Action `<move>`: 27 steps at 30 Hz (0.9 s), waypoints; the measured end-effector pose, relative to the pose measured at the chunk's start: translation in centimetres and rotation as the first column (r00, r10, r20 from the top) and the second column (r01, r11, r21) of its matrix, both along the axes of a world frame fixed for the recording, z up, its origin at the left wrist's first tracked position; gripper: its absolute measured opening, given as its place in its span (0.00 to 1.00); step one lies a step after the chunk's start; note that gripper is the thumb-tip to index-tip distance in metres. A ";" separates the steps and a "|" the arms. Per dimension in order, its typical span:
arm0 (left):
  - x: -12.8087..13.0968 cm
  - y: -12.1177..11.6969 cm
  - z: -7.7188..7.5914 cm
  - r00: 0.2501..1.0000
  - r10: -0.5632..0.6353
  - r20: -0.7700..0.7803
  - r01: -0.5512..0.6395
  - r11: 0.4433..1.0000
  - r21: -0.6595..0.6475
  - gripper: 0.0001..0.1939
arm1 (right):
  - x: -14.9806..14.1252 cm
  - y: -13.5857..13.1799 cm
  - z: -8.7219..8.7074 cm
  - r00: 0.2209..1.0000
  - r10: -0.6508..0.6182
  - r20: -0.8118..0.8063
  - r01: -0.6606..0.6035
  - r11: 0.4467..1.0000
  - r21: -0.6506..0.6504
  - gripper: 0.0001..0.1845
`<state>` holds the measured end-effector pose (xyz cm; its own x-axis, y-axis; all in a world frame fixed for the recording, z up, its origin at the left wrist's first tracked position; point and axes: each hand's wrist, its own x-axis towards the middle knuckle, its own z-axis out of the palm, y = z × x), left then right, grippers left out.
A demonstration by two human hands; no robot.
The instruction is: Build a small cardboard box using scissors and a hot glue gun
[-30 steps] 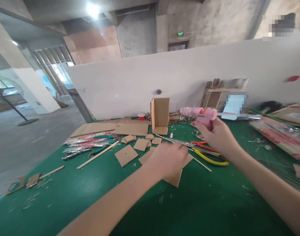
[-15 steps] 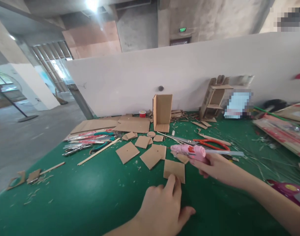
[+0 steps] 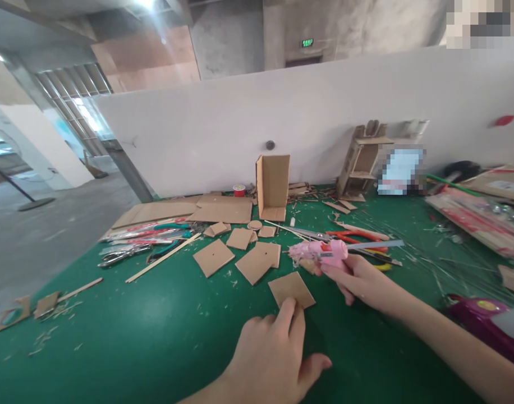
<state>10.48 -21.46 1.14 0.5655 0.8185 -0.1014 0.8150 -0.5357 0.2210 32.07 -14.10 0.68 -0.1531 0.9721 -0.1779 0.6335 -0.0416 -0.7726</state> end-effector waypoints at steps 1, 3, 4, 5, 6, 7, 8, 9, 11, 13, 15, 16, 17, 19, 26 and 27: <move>0.0 0.0 0.0 1.000 0.002 -0.003 -0.002 1.000 -0.003 0.32 | 0.2 0.0 0.1 1.000 0.020 0.015 -0.020 1.000 -0.016 0.24; -0.3 0.1 0.0 1.000 0.017 -0.009 -0.017 1.000 0.006 0.30 | 0.7 -0.1 0.3 0.997 0.043 0.066 -0.040 0.998 -0.050 0.25; -0.6 0.2 -0.1 1.000 0.024 -0.006 -0.024 1.000 0.016 0.29 | 1.0 -0.2 0.4 0.995 0.037 0.094 -0.031 0.998 -0.064 0.25; -0.9 0.2 -0.2 1.000 0.029 0.001 -0.030 0.999 0.028 0.27 | 1.2 -0.3 0.4 0.993 0.023 0.113 -0.015 0.997 -0.072 0.25; -1.3 0.3 -0.4 0.999 0.033 0.015 -0.034 0.998 0.047 0.26 | 1.5 -0.4 0.3 0.992 0.007 0.125 0.002 0.997 -0.076 0.25; -1.7 0.4 -0.5 0.999 0.038 0.027 -0.040 0.997 0.060 0.25 | 1.7 -0.5 0.1 0.991 -0.006 0.136 0.017 0.997 -0.077 0.25; -2.0 0.5 -0.7 0.998 0.045 0.035 -0.048 0.996 0.071 0.24 | 1.9 -0.6 0.0 0.989 -0.011 0.150 0.022 0.997 -0.076 0.24; -2.4 0.6 -0.8 0.998 0.052 0.038 -0.055 0.996 0.075 0.23 | 2.0 -0.6 -0.2 0.986 -0.008 0.167 0.020 0.997 -0.071 0.24; -2.8 0.7 -1.0 0.998 0.059 0.037 -0.062 0.995 0.076 0.22 | 2.2 -0.7 -0.6 0.979 0.002 0.204 0.007 0.999 -0.043 0.23; -2.9 0.9 -1.0 0.998 0.055 0.034 -0.058 0.994 0.090 0.21 | 2.2 -0.7 -0.8 0.975 0.013 0.220 -0.015 1.000 0.006 0.22; -2.9 1.0 -1.1 0.998 0.052 0.031 -0.055 0.993 0.107 0.20 | 2.0 -0.8 -0.8 0.973 0.010 0.232 -0.021 0.999 0.048 0.21; -2.9 1.0 -1.1 0.998 0.053 0.028 -0.056 0.992 0.112 0.20 | 1.9 -0.8 -0.7 0.971 0.005 0.241 -0.019 0.998 0.057 0.21; -2.9 1.0 -1.2 0.998 0.054 0.026 -0.057 0.992 0.114 0.20 | 1.8 -0.9 -0.7 0.969 0.004 0.246 -0.019 0.998 0.057 0.21; -3.0 1.1 -1.3 0.998 0.055 0.025 -0.058 0.991 0.120 0.20 | 1.7 -1.0 -0.6 0.969 0.010 0.248 -0.022 0.999 0.042 0.21; -3.3 1.0 -1.8 0.997 0.039 0.059 -0.048 0.988 0.146 0.18 | 2.0 -1.0 -1.3 0.978 -0.015 0.210 -0.006 0.995 0.097 0.20; -3.3 1.0 -1.9 0.997 0.043 0.069 -0.052 0.988 0.144 0.17 | 2.1 -0.9 -1.4 0.985 -0.019 0.173 0.007 0.998 0.069 0.21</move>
